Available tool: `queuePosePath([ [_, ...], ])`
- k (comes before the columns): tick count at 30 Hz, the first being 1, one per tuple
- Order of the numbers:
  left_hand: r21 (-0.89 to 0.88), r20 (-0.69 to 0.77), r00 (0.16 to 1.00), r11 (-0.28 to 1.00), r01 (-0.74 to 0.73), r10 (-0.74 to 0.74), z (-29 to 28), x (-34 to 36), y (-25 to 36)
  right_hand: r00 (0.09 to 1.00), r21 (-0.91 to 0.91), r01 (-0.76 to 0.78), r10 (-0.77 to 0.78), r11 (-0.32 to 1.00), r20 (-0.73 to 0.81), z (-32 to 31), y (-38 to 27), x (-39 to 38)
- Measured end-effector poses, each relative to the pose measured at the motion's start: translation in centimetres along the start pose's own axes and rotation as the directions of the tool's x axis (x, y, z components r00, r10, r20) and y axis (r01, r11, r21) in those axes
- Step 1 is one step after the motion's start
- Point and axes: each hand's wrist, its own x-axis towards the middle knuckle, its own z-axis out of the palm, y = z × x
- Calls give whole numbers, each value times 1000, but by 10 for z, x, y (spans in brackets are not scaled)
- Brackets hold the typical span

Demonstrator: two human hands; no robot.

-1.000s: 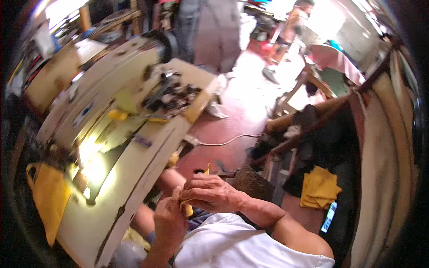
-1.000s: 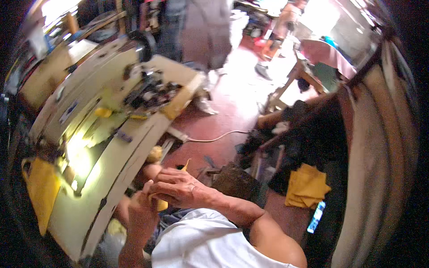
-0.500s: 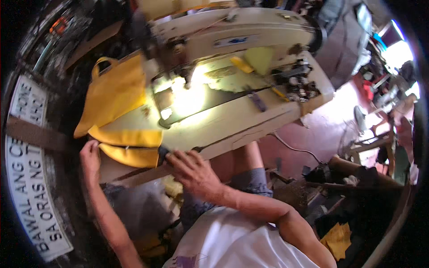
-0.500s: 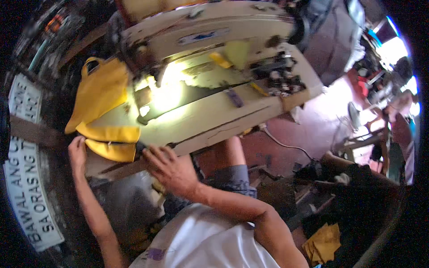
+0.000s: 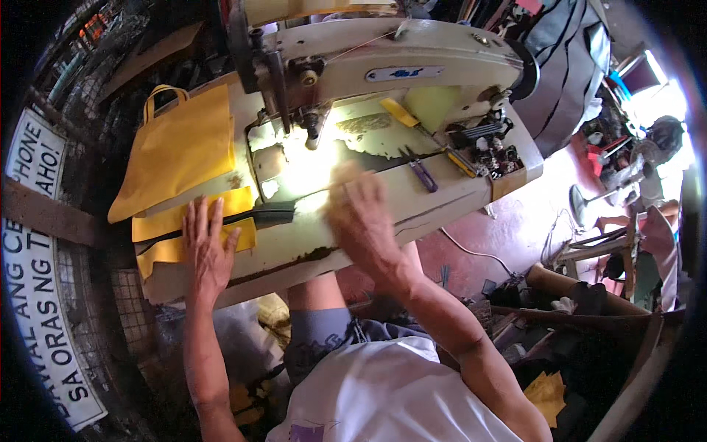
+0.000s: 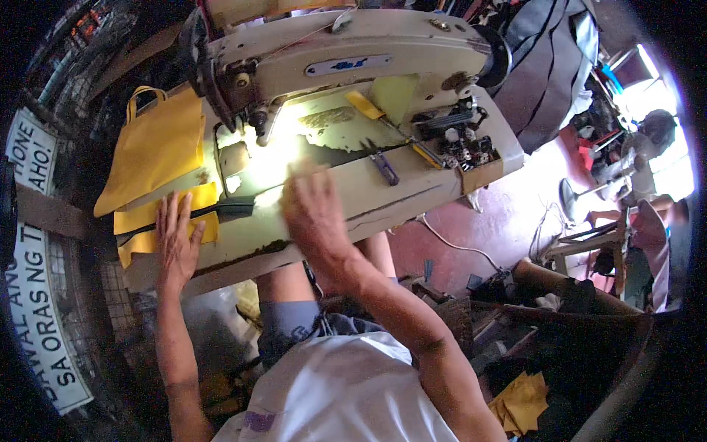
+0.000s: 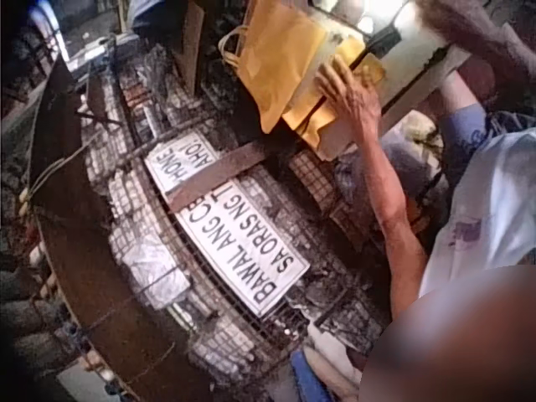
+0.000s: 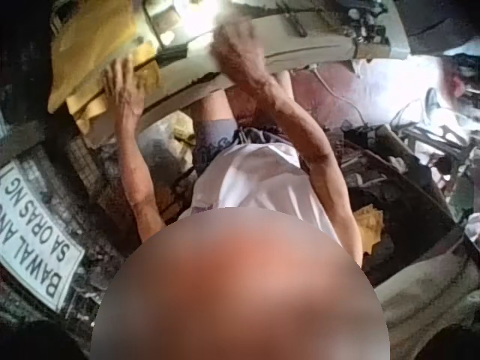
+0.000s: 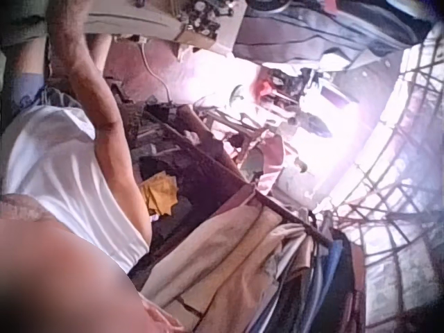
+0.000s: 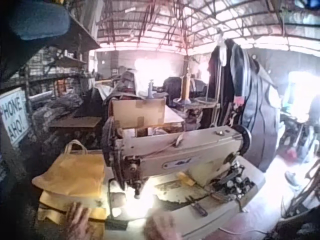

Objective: Sewing a zipper onto yellow fabric pieces using an industrial sewing machine.

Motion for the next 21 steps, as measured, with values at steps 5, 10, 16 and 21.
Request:
queuePosePath([
  [5,103,-43,999,995,10,-5,21,-7,-16,921,73,-299,307,952,-240,-12,93,6],
  [10,112,-57,993,988,105,-100,20,-4,-26,963,40,-200,204,979,-174,16,145,36],
  [16,110,-60,990,984,137,-131,19,-6,-28,981,-175,-152,169,973,90,32,173,66],
  [21,95,-362,932,995,33,4,6,-8,-8,994,102,-44,54,994,-98,-15,111,43],
])
